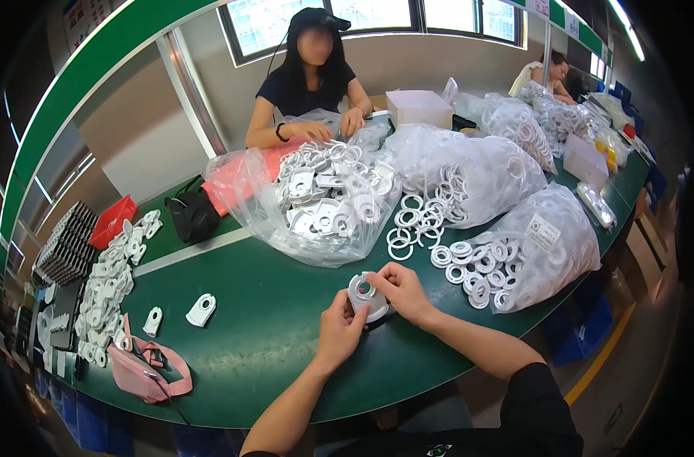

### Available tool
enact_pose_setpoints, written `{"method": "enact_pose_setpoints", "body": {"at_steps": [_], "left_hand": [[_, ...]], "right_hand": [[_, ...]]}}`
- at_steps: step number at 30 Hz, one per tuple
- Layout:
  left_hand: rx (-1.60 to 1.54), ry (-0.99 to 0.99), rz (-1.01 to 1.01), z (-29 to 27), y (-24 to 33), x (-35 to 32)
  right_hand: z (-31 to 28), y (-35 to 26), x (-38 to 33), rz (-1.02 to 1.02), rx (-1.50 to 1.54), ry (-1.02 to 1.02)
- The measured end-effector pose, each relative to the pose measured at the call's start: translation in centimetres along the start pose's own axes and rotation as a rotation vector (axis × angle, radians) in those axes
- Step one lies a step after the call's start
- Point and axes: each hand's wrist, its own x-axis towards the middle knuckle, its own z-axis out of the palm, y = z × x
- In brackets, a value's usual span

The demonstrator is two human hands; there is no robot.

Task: Manually assembling white plastic components by inserting green rings into them at a factory workbench.

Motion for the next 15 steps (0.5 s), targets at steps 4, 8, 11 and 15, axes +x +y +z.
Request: {"method": "enact_pose_setpoints", "body": {"at_steps": [4,8,11,15], "left_hand": [[0.173,-0.067,-0.084,-0.2,0.2,-0.1],[0.022,0.015,-0.085,-0.8,-0.4,0.4],[-0.064,0.031,-0.170,-1.4,-0.1,0.7],[-0.097,0.020,-0.248,-1.9,-0.4,0.8]], "right_hand": [[0.4,-0.7,-0.6,-0.089,-0.495,0.086],[0.1,-0.8,-0.5,-0.201,-0.466,0.015],[-0.7,-1.0,0.0,-0.059,-0.302,-0.113],[-0.6,-1.1,0.1,0.066,-0.078,-0.152]]}}
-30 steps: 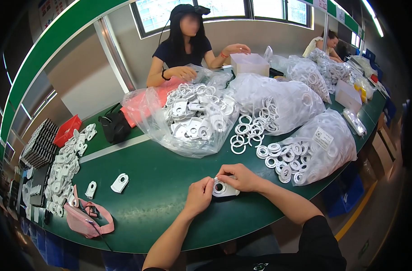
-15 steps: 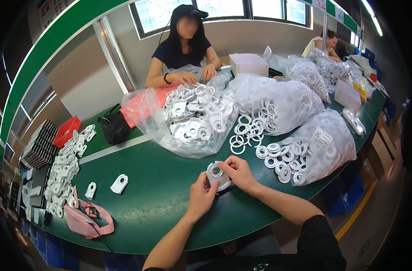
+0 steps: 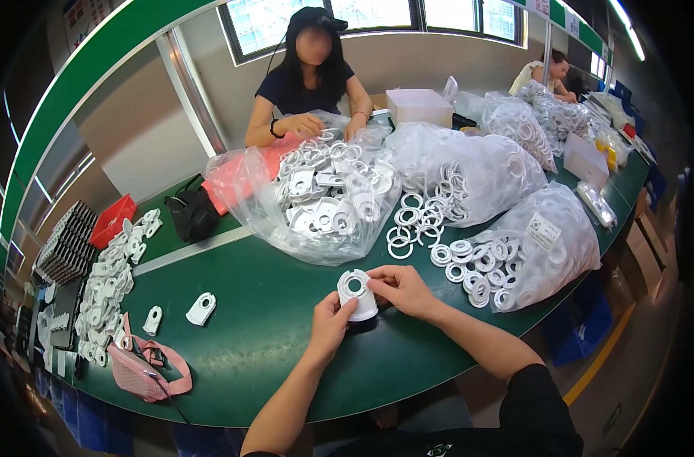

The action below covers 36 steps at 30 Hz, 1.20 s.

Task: Manually assembling white plastic components by inserting green rings into them at a factory workbench.

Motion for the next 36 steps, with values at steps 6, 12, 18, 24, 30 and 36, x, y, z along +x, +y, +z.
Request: {"method": "enact_pose_setpoints", "body": {"at_steps": [6,12,18,24,30,36], "left_hand": [[0.031,0.011,0.075,0.2,-0.7,0.1],[0.173,0.082,0.242,0.5,-2.3,0.4],[0.098,0.104,0.283,0.4,-1.6,0.3],[-0.164,0.663,0.403,-6.2,2.1,2.2],[-0.395,0.920,0.638,-17.9,1.8,2.5],[0.102,1.119,0.576,-12.8,2.6,3.6]], "right_hand": [[0.3,1.1,0.1,-0.090,0.069,-0.139],[1.3,2.3,0.0,-0.154,0.020,-0.074],[0.8,1.9,0.2,-0.168,-0.126,-0.072],[-3.3,-1.2,0.0,-0.355,-0.725,0.265],[-8.8,-1.8,-0.7,-0.158,-1.173,0.482],[-10.0,-2.5,-1.4,0.071,-1.242,0.401]]}}
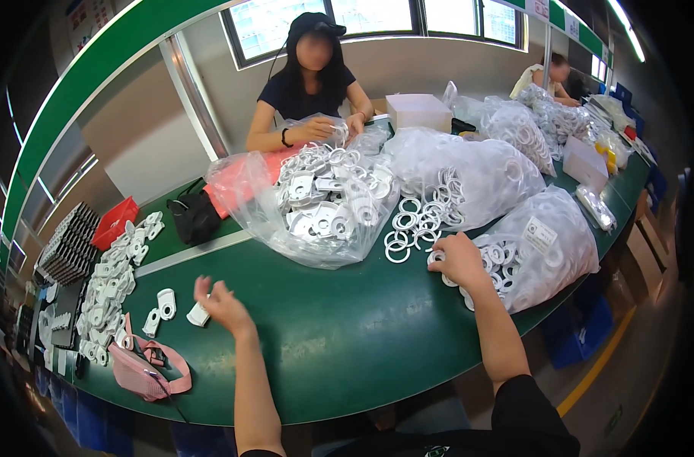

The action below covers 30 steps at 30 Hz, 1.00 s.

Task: Manually assembling white plastic components by inserting green rings into them at a factory workbench.

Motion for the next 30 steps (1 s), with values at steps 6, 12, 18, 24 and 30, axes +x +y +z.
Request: {"method": "enact_pose_setpoints", "body": {"at_steps": [6,12,18,24,30], "left_hand": [[0.342,-0.748,0.451,9.2,3.0,-3.3],[0.991,-0.859,0.485,16.3,1.4,-5.5],[0.652,-0.558,0.441,16.2,1.4,-5.2],[-0.346,-0.570,0.020,9.8,7.7,-7.6],[-0.329,-0.801,-0.636,2.8,5.0,-14.3]], "right_hand": [[0.2,-0.4,0.6,-0.056,0.137,0.106],[0.4,-2.6,0.7,-0.305,0.506,0.384],[-0.1,-3.7,0.6,-0.413,0.544,0.441],[0.7,-4.8,-0.2,-0.504,0.715,0.509],[1.8,-9.0,-2.7,-0.902,0.709,0.329]]}}
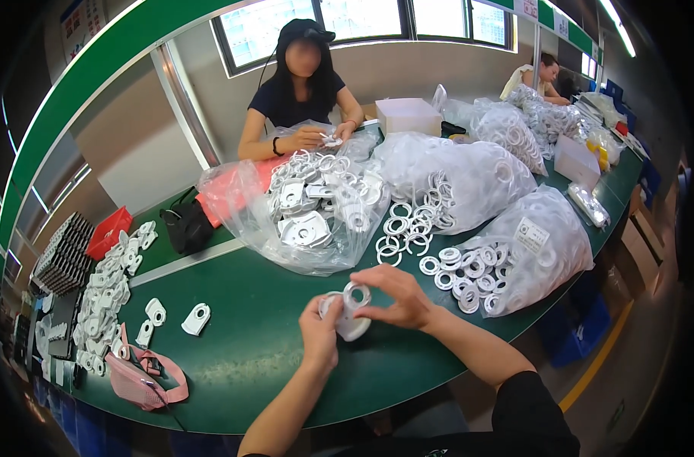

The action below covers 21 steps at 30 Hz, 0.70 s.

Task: Manually assembling white plastic components by inserting green rings into them at a factory workbench.

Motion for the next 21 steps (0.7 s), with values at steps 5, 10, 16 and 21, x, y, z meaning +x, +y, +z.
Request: {"method": "enact_pose_setpoints", "body": {"at_steps": [5,10,16,21], "left_hand": [[-0.405,-0.184,-0.397,0.2,0.1,-0.7],[-0.277,-0.311,-0.314,-0.5,-1.2,-0.3],[-0.293,-0.223,-0.225,-0.7,-0.5,0.1],[-0.396,-0.191,-0.254,-0.7,0.1,0.3]], "right_hand": [[0.5,0.3,-0.8,0.191,0.059,-0.286],[1.4,0.6,-1.3,0.260,0.161,-0.277],[-0.1,4.5,-1.7,0.470,-0.140,0.057],[-1.3,6.7,-4.0,0.465,-0.408,-0.181]]}}
